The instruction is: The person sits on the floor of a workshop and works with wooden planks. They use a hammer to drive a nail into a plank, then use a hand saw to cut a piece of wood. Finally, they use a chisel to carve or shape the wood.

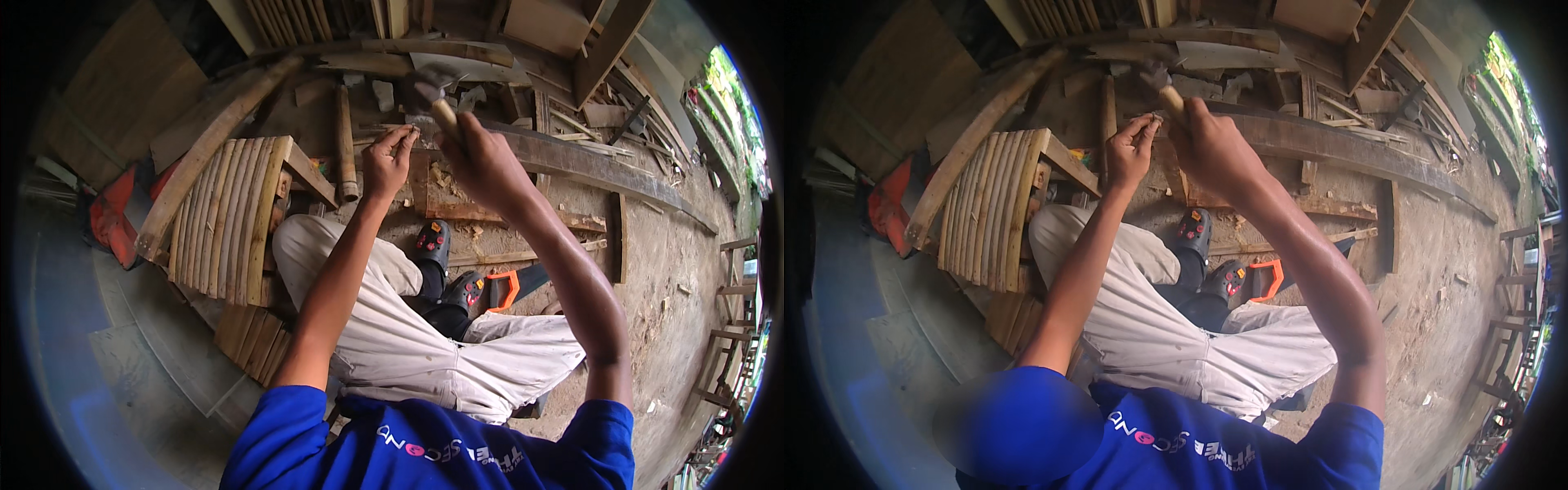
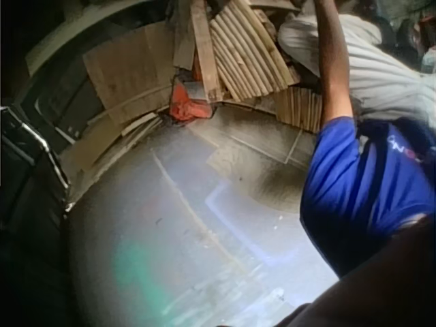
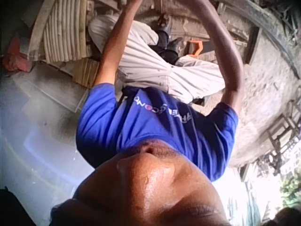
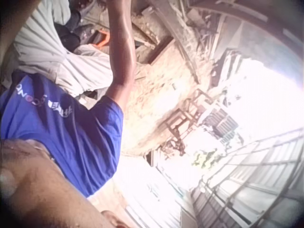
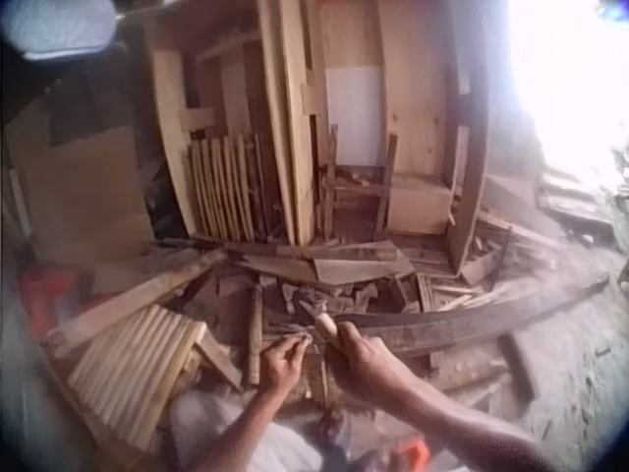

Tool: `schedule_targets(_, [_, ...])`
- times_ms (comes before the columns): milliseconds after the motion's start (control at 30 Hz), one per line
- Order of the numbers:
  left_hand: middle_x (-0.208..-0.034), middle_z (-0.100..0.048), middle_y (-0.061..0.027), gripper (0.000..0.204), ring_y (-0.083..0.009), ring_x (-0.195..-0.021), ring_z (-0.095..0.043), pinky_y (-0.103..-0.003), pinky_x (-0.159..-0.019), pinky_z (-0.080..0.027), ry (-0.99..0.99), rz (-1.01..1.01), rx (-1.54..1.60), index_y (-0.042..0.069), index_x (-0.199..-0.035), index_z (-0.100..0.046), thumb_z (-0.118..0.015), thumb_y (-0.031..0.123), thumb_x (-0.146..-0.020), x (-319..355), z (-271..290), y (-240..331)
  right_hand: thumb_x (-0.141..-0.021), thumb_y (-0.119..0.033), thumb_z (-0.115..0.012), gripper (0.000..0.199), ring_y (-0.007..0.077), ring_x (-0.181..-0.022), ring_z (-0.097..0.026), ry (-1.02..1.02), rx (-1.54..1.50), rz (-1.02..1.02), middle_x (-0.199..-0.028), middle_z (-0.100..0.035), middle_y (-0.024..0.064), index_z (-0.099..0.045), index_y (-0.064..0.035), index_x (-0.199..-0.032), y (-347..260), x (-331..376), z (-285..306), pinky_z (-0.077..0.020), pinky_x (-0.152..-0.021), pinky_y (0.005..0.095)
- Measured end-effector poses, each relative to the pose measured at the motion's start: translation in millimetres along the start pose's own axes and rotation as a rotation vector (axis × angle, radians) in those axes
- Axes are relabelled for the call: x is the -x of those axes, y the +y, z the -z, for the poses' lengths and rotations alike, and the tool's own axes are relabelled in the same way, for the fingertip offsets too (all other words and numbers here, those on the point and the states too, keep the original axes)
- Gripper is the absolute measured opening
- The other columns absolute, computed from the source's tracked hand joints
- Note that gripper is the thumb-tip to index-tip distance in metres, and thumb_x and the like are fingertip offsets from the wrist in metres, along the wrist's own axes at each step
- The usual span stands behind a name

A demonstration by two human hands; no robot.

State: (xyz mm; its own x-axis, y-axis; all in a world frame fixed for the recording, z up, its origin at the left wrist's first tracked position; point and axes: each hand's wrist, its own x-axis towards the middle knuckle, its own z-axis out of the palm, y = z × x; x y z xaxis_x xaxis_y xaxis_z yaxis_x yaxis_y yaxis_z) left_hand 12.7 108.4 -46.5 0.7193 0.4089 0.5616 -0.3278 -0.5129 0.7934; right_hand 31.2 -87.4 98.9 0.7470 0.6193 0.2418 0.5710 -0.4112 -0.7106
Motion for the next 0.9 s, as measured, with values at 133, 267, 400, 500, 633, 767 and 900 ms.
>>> schedule_targets(133, [-0.104, -0.075, -0.0100, 0.020, -0.0155, -0.096, -0.071, -0.027, -0.085, -0.054, 0.002, 0.043, 0.015, -0.004, -0.108, -0.074, -0.068, 0.012, -0.098, 0, 2, 6, -0.101, -0.024, -0.060, 0.025, 0.0502, -0.076, -0.063, 0.007, 0.074, 0.087, -0.075, -0.064, 0.0266, -0.052, -0.0002, -0.101, -3, -10, 2, -0.0469, -0.062, 0.0534])
schedule_targets(267, [-0.100, -0.077, -0.0140, 0.020, -0.0232, -0.095, -0.075, -0.032, -0.082, -0.056, 0.031, -0.027, 0.033, -0.001, -0.106, -0.075, -0.069, 0.017, -0.096, 0, 2, 10, -0.102, -0.024, -0.057, 0.028, 0.0519, -0.081, -0.064, -0.046, 0.051, 0.015, -0.079, -0.065, 0.0314, -0.051, 0.0026, -0.105, -6, -13, 5, -0.0490, -0.067, 0.0565])
schedule_targets(400, [-0.099, -0.077, -0.0139, 0.019, -0.0233, -0.093, -0.074, -0.032, -0.081, -0.056, 0.031, -0.010, 0.037, -0.001, -0.106, -0.074, -0.069, 0.015, -0.096, -1, 1, 11, -0.103, -0.025, -0.055, 0.030, 0.0530, -0.083, -0.064, -0.088, 0.089, 0.036, -0.079, -0.066, 0.0322, -0.050, 0.0041, -0.106, -7, -14, 6, -0.0487, -0.068, 0.0584])
schedule_targets(500, [-0.100, -0.077, -0.0140, 0.020, -0.0231, -0.092, -0.075, -0.032, -0.080, -0.056, 0.038, -0.045, 0.019, -0.001, -0.106, -0.074, -0.070, 0.015, -0.096, -2, 1, 11, -0.102, -0.024, -0.056, 0.029, 0.0529, -0.082, -0.064, -0.042, 0.067, 0.022, -0.079, -0.066, 0.0317, -0.049, 0.0044, -0.106, -6, -14, 5, -0.0485, -0.068, 0.0581])
schedule_targets(633, [-0.100, -0.077, -0.0146, 0.021, -0.0224, -0.092, -0.075, -0.031, -0.080, -0.056, 0.047, -0.008, 0.013, -0.001, -0.107, -0.074, -0.071, 0.016, -0.095, -1, 1, 10, -0.100, -0.023, -0.057, 0.028, 0.0524, -0.083, -0.064, -0.050, 0.140, 0.062, -0.081, -0.066, 0.0326, -0.051, 0.0048, -0.104, -4, -13, 5, -0.0492, -0.069, 0.0575])
schedule_targets(767, [-0.099, -0.077, -0.0146, 0.021, -0.0211, -0.093, -0.075, -0.030, -0.080, -0.056, 0.048, 0.016, 0.050, -0.001, -0.106, -0.075, -0.071, 0.017, -0.095, 0, -2, 10, -0.100, -0.024, -0.059, 0.028, 0.0509, -0.084, -0.064, -0.032, 0.075, 0.010, -0.082, -0.066, 0.0311, -0.054, 0.0037, -0.102, -5, -15, 6, -0.0492, -0.069, 0.0554])
schedule_targets(900, [-0.103, -0.076, -0.0120, 0.025, -0.0206, -0.095, -0.074, -0.030, -0.083, -0.056, -0.017, 0.015, 0.086, -0.001, -0.111, -0.072, -0.068, 0.020, -0.098, -3, 1, 8, -0.101, -0.029, -0.059, 0.029, 0.0491, -0.081, -0.064, -0.003, 0.113, -0.030, -0.080, -0.064, 0.0268, -0.054, -0.0003, -0.101, -10, -16, 13, -0.0476, -0.067, 0.0525])
